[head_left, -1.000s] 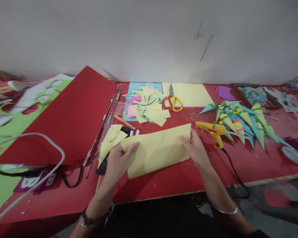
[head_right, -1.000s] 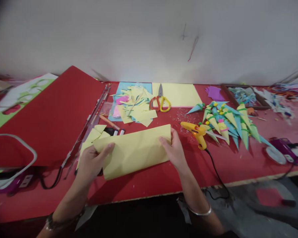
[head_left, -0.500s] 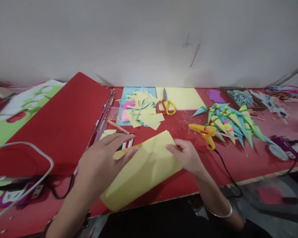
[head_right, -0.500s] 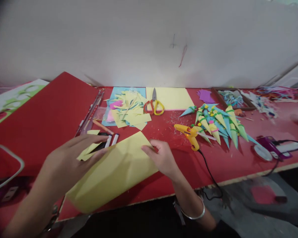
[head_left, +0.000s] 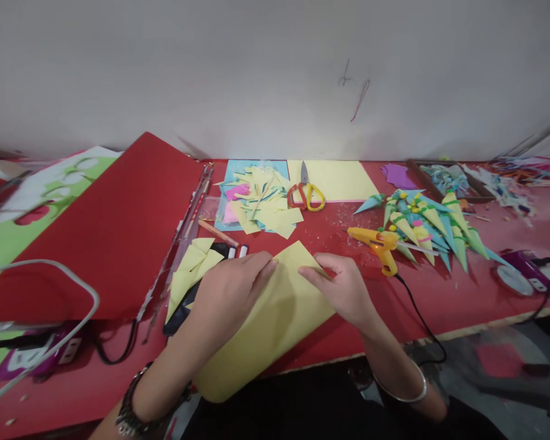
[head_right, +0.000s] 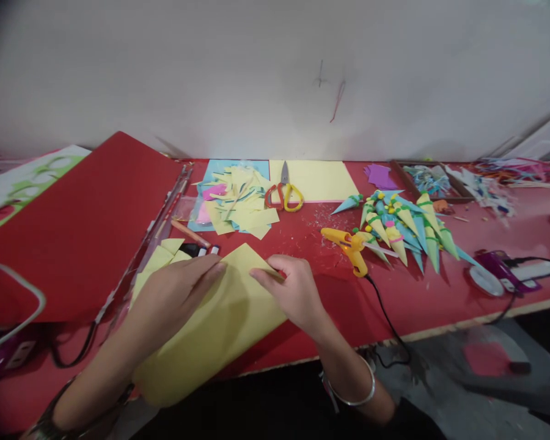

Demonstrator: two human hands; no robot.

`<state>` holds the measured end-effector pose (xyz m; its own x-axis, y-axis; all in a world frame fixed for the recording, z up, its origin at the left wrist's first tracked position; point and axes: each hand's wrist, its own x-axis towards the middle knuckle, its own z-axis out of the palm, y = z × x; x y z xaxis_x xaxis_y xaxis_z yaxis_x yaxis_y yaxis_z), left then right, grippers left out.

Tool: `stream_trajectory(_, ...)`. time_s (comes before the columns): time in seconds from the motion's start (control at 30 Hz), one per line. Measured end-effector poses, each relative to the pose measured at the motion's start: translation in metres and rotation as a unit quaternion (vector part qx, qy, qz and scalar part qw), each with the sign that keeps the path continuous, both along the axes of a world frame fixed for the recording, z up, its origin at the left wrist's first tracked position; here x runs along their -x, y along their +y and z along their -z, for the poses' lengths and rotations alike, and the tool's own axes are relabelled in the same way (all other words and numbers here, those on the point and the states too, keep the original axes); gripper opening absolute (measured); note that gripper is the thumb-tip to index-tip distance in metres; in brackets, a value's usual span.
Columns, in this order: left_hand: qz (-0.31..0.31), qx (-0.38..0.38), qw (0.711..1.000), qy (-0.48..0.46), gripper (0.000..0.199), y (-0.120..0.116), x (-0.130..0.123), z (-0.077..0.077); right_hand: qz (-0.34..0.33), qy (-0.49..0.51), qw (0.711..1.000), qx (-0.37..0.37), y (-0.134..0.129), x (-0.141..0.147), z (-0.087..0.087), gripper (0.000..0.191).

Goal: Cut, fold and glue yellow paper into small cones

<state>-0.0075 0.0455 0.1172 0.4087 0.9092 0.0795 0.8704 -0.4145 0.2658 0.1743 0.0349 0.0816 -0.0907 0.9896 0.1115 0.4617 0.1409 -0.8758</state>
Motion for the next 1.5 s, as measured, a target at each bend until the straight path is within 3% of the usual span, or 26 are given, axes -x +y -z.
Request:
stream_trajectory(0.3, -0.015, 0.009, 0.999, 0.027, 0.036, 0.001, -0.003, 0.003, 0.002, 0.014, 0.999, -0.030, -0.002, -0.001, 0.000, 0.039)
stream_trajectory(0.47, -0.020, -0.044, 0.996, 0.071, 0.037, 0.001, -0.003, 0.012, 0.016, 0.027, 0.999, -0.012, -0.002, -0.005, 0.003, 0.038)
stream_trajectory(1.0, 0.009, -0.175, 0.983, 0.047, 0.044, 0.009, 0.004, 0.028, 0.103, 0.102, 0.989, 0.019, -0.007, -0.014, 0.009, 0.038)
stream_trajectory(1.13, 0.022, -0.155, 0.985, 0.073, 0.040, 0.012, 0.002, 0.028, 0.076, 0.011, 0.997, -0.007, -0.005, -0.021, 0.015, 0.031)
stream_trajectory(1.2, 0.034, -0.114, 0.989, 0.093, 0.035, 0.014, 0.001, 0.027, 0.097, -0.074, 0.989, -0.079, -0.003, -0.024, 0.018, 0.024)
stream_trajectory(1.27, 0.053, -0.059, 0.990, 0.114, 0.031, 0.015, -0.002, 0.028, 0.125, -0.182, 0.959, -0.180, -0.003, -0.024, 0.019, 0.038)
stream_trajectory(1.33, 0.074, -0.017, 0.989, 0.126, 0.029, 0.015, -0.006, 0.031, 0.107, -0.291, 0.916, -0.256, -0.004, -0.021, 0.019, 0.040)
stream_trajectory(1.4, 0.092, 0.001, 0.988, 0.125, 0.028, 0.015, -0.013, 0.037, 0.047, -0.361, 0.886, -0.285, -0.006, -0.017, 0.020, 0.026)
stream_trajectory(1.5, 0.119, 0.022, 0.986, 0.114, 0.025, 0.016, -0.025, 0.052, -0.023, -0.394, 0.880, -0.264, -0.007, -0.013, 0.029, 0.019)
